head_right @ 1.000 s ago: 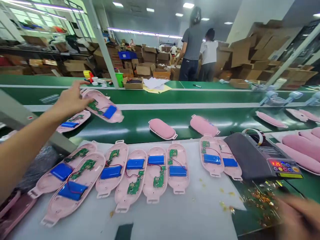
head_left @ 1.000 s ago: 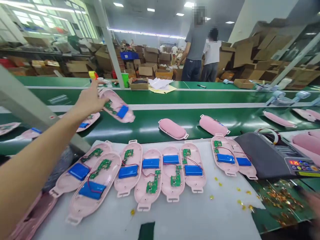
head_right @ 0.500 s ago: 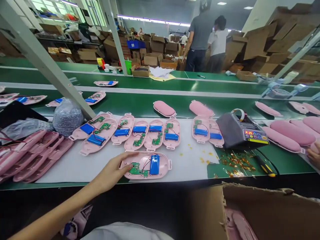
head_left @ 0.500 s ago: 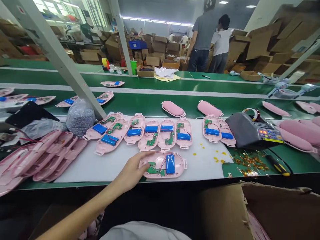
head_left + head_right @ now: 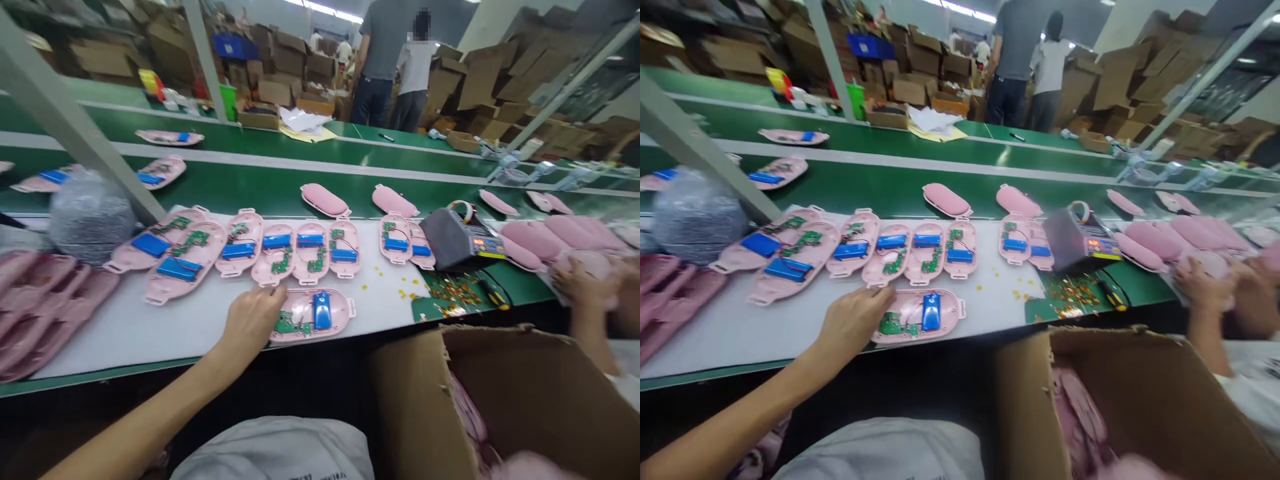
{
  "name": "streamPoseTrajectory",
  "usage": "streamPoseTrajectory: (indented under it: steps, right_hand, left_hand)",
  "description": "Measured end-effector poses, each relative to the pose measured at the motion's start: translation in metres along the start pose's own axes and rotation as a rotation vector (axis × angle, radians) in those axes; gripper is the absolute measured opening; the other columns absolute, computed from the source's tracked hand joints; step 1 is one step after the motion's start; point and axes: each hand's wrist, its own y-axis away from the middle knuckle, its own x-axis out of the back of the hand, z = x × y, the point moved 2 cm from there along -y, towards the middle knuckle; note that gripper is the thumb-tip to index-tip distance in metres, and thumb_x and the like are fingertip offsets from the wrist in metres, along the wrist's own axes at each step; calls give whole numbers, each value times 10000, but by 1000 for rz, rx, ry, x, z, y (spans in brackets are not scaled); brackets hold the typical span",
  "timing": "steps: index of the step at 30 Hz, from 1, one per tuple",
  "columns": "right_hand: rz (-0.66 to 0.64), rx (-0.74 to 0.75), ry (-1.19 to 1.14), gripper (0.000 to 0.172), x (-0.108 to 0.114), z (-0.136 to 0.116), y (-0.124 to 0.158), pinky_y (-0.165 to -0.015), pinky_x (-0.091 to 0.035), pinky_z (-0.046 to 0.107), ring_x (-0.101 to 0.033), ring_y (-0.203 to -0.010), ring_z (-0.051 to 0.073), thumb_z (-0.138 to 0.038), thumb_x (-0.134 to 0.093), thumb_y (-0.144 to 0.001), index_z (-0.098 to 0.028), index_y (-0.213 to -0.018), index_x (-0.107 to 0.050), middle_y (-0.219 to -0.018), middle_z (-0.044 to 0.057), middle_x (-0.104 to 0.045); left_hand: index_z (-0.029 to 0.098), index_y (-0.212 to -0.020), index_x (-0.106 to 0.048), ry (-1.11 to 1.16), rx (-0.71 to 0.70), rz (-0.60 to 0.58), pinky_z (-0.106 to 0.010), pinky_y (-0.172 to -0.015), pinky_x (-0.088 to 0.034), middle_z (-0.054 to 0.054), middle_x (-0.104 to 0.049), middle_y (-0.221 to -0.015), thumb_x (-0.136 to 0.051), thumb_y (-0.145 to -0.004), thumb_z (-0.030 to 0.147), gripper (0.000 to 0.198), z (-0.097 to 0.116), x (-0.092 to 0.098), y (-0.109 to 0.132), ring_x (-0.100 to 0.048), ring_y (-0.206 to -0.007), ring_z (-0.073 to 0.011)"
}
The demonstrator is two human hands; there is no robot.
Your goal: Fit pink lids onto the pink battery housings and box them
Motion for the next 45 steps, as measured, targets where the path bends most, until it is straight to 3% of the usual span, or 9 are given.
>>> streamPoseTrajectory:
  steps: [5, 14, 19, 25, 30, 34, 37, 42, 45]
  right_hand:
    - [-24, -115, -42, 482, -2, -24, 100, -799, -535, 416, -652, -904, 325, -613, -716, -603, -243, -910, -732, -938, 89, -713]
    - [-431, 130, -577, 403, -186, -177, 36, -648, -544, 307, -605, -785, 198, -494, -697, -771, -190, -1033, -662, -896, 50, -667]
    - [-535, 405, -401, 316, -249, -231, 52, -515, -503, 239, -503, -610, 131, -490, -628, -834, -176, -798, -645, -669, 2, -547]
    - [-501, 474, -348, 298, -270, -250, 70, -545, -503, 243, -527, -622, 133, -477, -585, -873, -184, -867, -639, -694, -3, -542]
    - [-409, 340, -465, 329, -273, -242, 66, -534, -507, 263, -508, -630, 146, -514, -621, -834, -187, -863, -636, -698, 3, -547]
    - [-495, 274, -536, 362, -279, -236, 66, -548, -532, 292, -554, -679, 176, -516, -654, -807, -183, -946, -644, -755, 25, -599]
    - [-480, 277, -540, 361, -285, -230, 68, -597, -551, 310, -571, -721, 186, -510, -662, -803, -176, -940, -647, -794, 38, -620]
    - [-560, 254, -517, 409, -289, -222, 62, -644, -549, 349, -617, -801, 224, -518, -611, -835, -181, -1066, -632, -941, 71, -668]
    - [-454, 482, -252, 397, -283, -241, 58, -811, -514, 402, -624, -933, 256, -504, -581, -854, -185, -1080, -641, -1024, 85, -680]
  left_hand:
    - [292, -1159, -635, 338, -109, 385, -446, -873, -525, -48, -643, -1228, -400, -920, 197, 348, -24, -30, 7, -624, -1081, -300]
    - [204, -810, -740, 1328, 364, 291, -319, -686, -567, -46, -748, -803, -739, -736, 426, 235, -49, -22, 8, -693, -751, -236]
    - [215, -886, -726, 1020, 10, 574, -294, -756, -543, -51, -709, -882, -609, -886, 279, 134, -45, -6, 13, -657, -824, -174]
    - [194, -882, -711, 373, -33, 657, -380, -761, -493, -93, -595, -975, -532, -892, 117, 196, -38, -1, 11, -516, -894, -223]
    - [268, -852, -742, 689, -134, 493, -437, -946, -466, -63, -526, -1186, -618, -872, 240, 129, -42, 5, 9, -441, -1115, -249]
    - [289, -873, -754, 846, -21, 643, -472, -1016, -433, -62, -499, -1243, -631, -866, 255, 128, -40, 3, 12, -422, -1186, -255]
    - [252, -872, -743, 1110, 133, 714, -412, -933, -507, -72, -559, -1183, -633, -869, 286, 115, -33, -10, 10, -550, -1092, -225]
    - [221, -950, -549, 1575, 410, 525, -267, -604, -543, 8, -641, -816, -746, -763, 305, 285, -29, -30, 2, -646, -661, -142]
    - [221, -950, -476, 1604, 396, 404, -215, -558, -512, 30, -618, -812, -792, -697, 268, 408, -31, -26, -1, -631, -621, -114]
